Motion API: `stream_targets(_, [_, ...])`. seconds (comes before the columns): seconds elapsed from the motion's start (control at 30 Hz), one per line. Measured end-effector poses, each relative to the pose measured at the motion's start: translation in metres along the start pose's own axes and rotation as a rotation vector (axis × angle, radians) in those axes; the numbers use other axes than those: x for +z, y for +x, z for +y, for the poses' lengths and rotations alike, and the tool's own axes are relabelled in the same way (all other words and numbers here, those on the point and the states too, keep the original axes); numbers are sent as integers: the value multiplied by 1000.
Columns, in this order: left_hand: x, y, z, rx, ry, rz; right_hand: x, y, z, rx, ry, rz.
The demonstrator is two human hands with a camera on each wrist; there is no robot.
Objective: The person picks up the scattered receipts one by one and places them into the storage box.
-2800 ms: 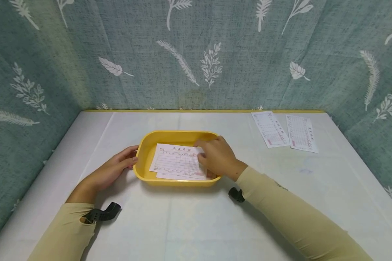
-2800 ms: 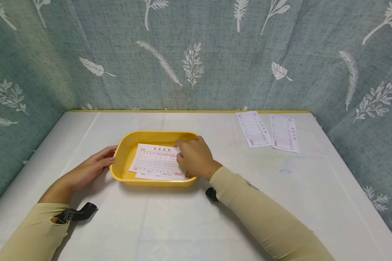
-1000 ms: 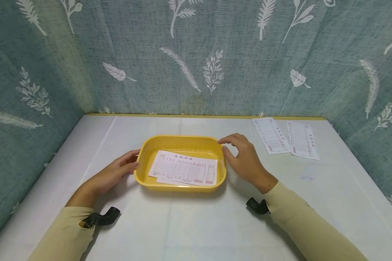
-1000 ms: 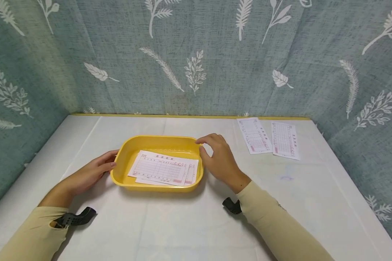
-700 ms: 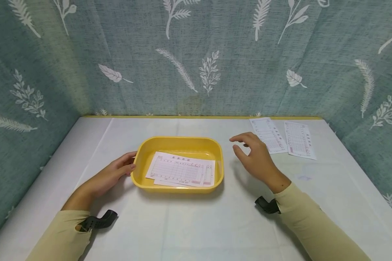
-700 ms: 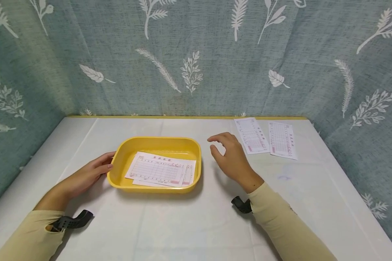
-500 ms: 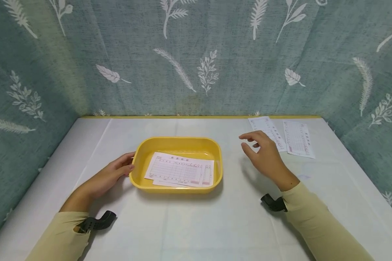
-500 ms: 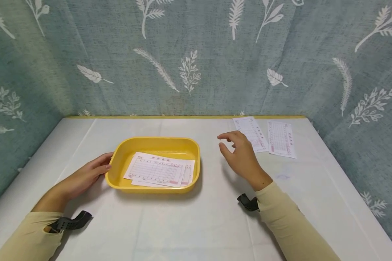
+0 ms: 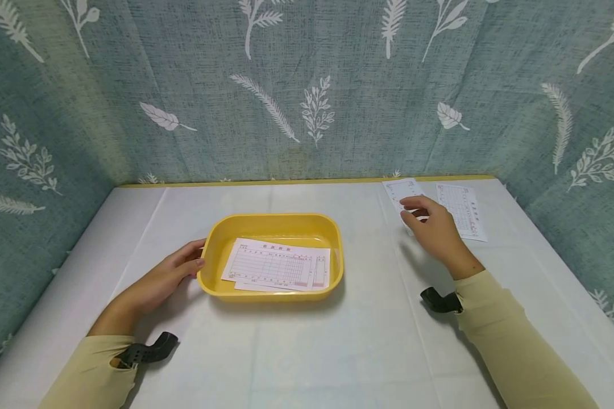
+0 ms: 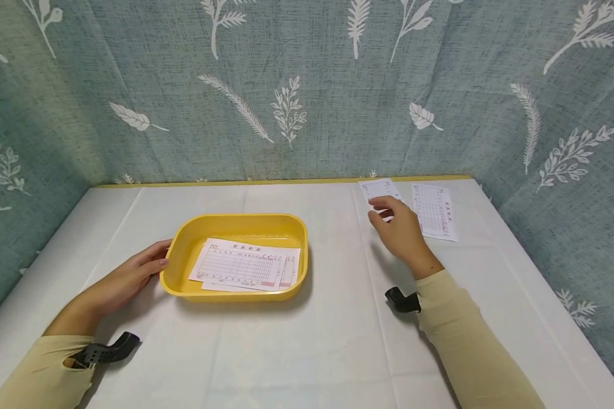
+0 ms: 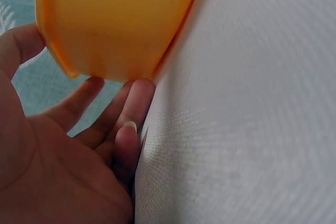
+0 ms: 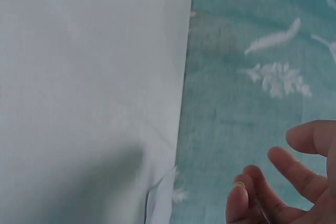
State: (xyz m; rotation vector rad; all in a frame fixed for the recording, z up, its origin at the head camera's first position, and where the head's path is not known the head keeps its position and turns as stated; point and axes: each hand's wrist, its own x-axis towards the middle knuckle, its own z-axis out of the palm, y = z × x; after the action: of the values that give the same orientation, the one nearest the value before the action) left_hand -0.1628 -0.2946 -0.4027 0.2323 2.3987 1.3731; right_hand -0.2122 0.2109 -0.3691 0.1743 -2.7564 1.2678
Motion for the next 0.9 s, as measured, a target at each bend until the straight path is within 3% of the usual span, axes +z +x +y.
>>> stream_targets(0.47, [-2,1,2,-1,3,0,-25,13,34,180,-100,-72])
stream_targets(0.77, [-1,0,1,-8,8,-1,-32,16,47,272,-163,-261])
stream_targets(0.9, [0,1,0,-4,5,2,-32,15,50,242,-186,-323])
